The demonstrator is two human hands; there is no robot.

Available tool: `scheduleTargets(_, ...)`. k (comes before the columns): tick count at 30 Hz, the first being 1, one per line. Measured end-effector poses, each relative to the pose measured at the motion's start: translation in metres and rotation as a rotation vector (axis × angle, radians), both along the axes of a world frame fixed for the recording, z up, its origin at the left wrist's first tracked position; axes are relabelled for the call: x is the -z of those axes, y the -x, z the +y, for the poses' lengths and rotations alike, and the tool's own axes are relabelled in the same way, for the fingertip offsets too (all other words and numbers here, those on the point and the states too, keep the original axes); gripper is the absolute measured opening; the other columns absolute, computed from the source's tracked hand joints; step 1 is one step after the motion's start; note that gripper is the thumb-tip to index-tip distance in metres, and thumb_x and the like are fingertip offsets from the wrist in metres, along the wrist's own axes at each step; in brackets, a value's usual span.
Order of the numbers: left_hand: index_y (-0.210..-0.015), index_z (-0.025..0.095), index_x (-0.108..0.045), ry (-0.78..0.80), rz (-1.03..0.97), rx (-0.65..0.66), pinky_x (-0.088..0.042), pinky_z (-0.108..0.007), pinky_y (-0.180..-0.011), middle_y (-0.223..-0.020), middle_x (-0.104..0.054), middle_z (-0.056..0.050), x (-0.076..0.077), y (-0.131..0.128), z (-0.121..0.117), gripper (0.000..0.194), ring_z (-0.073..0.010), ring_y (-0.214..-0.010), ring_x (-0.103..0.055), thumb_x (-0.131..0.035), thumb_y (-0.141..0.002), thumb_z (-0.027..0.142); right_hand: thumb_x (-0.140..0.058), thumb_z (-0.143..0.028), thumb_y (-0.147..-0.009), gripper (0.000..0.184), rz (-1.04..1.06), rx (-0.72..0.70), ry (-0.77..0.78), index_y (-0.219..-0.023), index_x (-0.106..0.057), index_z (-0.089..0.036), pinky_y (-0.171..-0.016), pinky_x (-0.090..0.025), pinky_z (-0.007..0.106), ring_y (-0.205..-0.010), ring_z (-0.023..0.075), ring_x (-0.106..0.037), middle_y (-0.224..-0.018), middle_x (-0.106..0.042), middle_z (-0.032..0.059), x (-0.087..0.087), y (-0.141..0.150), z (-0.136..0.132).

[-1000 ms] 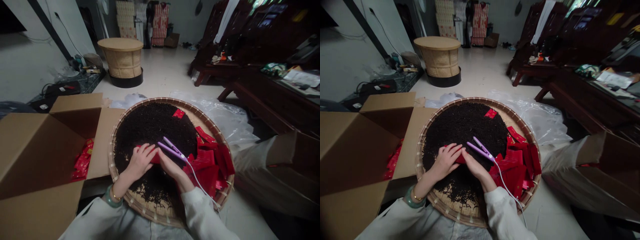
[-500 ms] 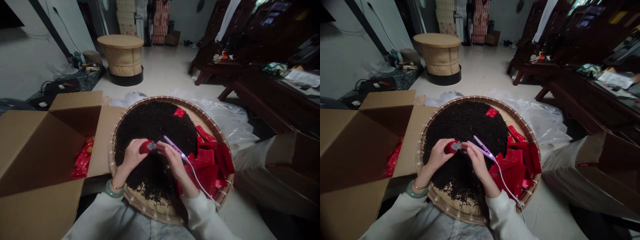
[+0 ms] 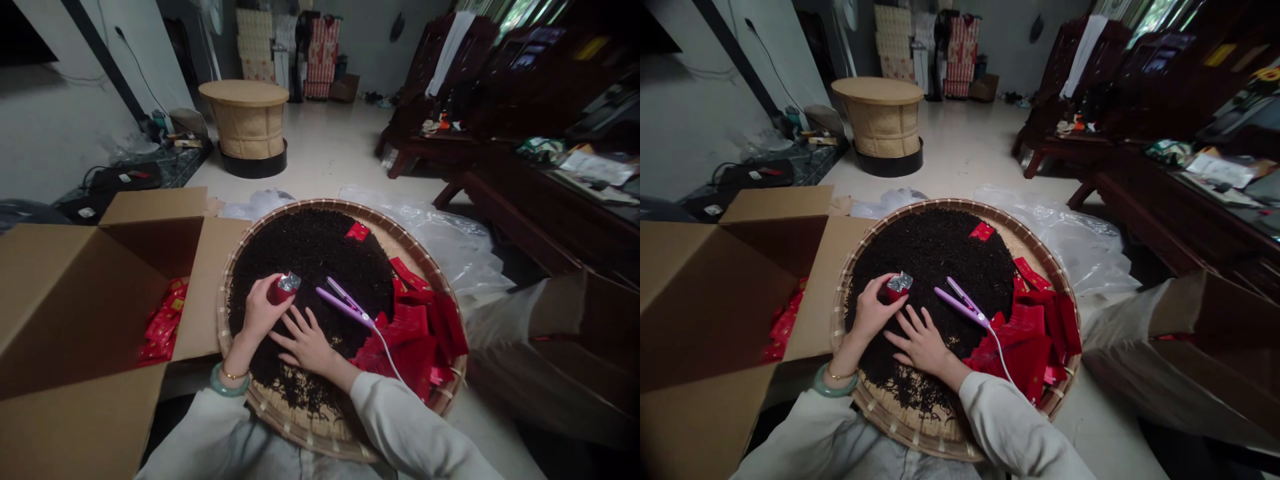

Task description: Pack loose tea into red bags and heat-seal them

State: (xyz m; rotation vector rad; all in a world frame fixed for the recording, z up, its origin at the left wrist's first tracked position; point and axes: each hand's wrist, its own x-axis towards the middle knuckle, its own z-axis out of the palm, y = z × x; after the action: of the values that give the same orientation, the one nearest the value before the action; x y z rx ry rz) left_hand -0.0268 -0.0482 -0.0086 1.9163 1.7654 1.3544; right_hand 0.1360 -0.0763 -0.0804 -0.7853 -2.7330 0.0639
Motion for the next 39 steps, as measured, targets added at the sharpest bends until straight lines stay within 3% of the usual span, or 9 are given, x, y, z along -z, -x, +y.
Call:
scheduleTargets(4, -0.107, 0.019, -0.061, -0.071, 0.001, -0.022, -0.052, -0.036, -0.084, -0.103, -0.067, -0.007, -0.003, 0.002, 0.001, 0.037, -0.0221, -0.095, -0.062, -0.071, -0.072, 0.020, -0.053, -0.042, -0.088, 0.041, 0.066, 0.010, -0.083, -0.127, -0.054, -0.030, -0.108, -0.018, 0.061, -0.136, 0.0359, -0.028, -0.139, -0.049, 0.0090, -0.005, 0.017, 0.030)
scheduleTargets(10, -0.108, 0.017, -0.061, -0.159, -0.018, -0.200, -0.051, -0.038, -0.086, -0.102, -0.068, -0.009, -0.002, 0.007, 0.006, 0.037, -0.0232, -0.094, -0.063, -0.070, -0.073, 0.027, -0.056, -0.040, -0.086, 0.034, 0.068, 0.055, -0.148, -0.117, -0.060, -0.025, -0.106, -0.023, 0.060, -0.131, 0.0367, -0.035, -0.133, -0.053, 0.0093, -0.016, 0.024, 0.055)
scheduleTargets(19, -0.107, 0.016, -0.061, -0.114, -0.069, -0.289, -0.052, -0.037, -0.081, -0.099, -0.067, -0.010, 0.007, 0.010, 0.008, 0.041, -0.0237, -0.088, -0.064, -0.071, -0.071, 0.033, -0.055, -0.034, -0.087, 0.024, -0.031, 0.106, -0.097, -0.105, -0.062, -0.021, -0.095, -0.036, 0.047, -0.117, 0.0300, -0.047, -0.114, -0.063, 0.0105, -0.028, 0.026, 0.059)
scheduleTargets(24, -0.108, 0.017, -0.061, -0.080, -0.097, -0.320, -0.052, -0.038, -0.080, -0.099, -0.067, -0.010, 0.010, 0.008, 0.010, 0.043, -0.0236, -0.085, -0.065, -0.070, -0.071, 0.036, -0.061, -0.043, -0.082, 0.043, -0.061, 0.079, -0.094, -0.120, -0.055, -0.023, -0.095, -0.032, 0.048, -0.120, 0.0321, -0.040, -0.130, -0.052, 0.0116, -0.029, 0.024, 0.054)
scheduleTargets(30, -0.108, 0.017, -0.060, -0.095, -0.087, -0.325, -0.052, -0.037, -0.079, -0.098, -0.067, -0.010, 0.012, 0.009, 0.010, 0.042, -0.0230, -0.086, -0.065, -0.069, -0.072, 0.035, -0.055, -0.032, -0.085, 0.018, -0.037, 0.015, -0.062, -0.094, -0.063, -0.018, -0.077, -0.038, 0.038, -0.090, 0.0239, -0.051, -0.093, -0.064, 0.0092, -0.023, 0.026, 0.063)
scheduleTargets(33, -0.108, 0.017, -0.060, -0.092, -0.099, -0.325, -0.052, -0.038, -0.080, -0.098, -0.067, -0.010, 0.012, 0.010, 0.009, 0.042, -0.0233, -0.086, -0.065, -0.070, -0.071, 0.035, -0.056, -0.032, -0.081, 0.018, 0.129, 0.027, -0.026, -0.086, -0.063, -0.017, -0.071, -0.039, 0.036, -0.082, 0.0226, -0.050, -0.086, -0.063, 0.0093, -0.025, 0.025, 0.064)
scheduleTargets(35, -0.108, 0.017, -0.060, -0.097, -0.104, -0.324, -0.052, -0.039, -0.080, -0.098, -0.067, -0.011, 0.012, 0.010, 0.009, 0.042, -0.0235, -0.086, -0.065, -0.070, -0.071, 0.036, -0.057, -0.031, -0.080, 0.016, 0.374, 0.067, 0.065, -0.085, -0.062, -0.017, -0.070, -0.041, 0.034, -0.080, 0.0213, -0.051, -0.086, -0.062, 0.0087, -0.029, 0.024, 0.061)
scheduleTargets(39, -0.107, 0.016, -0.061, -0.087, -0.108, -0.324, -0.052, -0.039, -0.080, -0.097, -0.068, -0.011, 0.012, 0.009, 0.008, 0.042, -0.0240, -0.086, -0.065, -0.070, -0.071, 0.036, -0.059, -0.027, -0.076, 0.009, 0.991, 0.275, 0.432, -0.078, -0.057, -0.019, -0.074, -0.044, 0.030, -0.080, 0.0177, -0.053, -0.083, -0.059, 0.0031, -0.044, 0.025, 0.052)
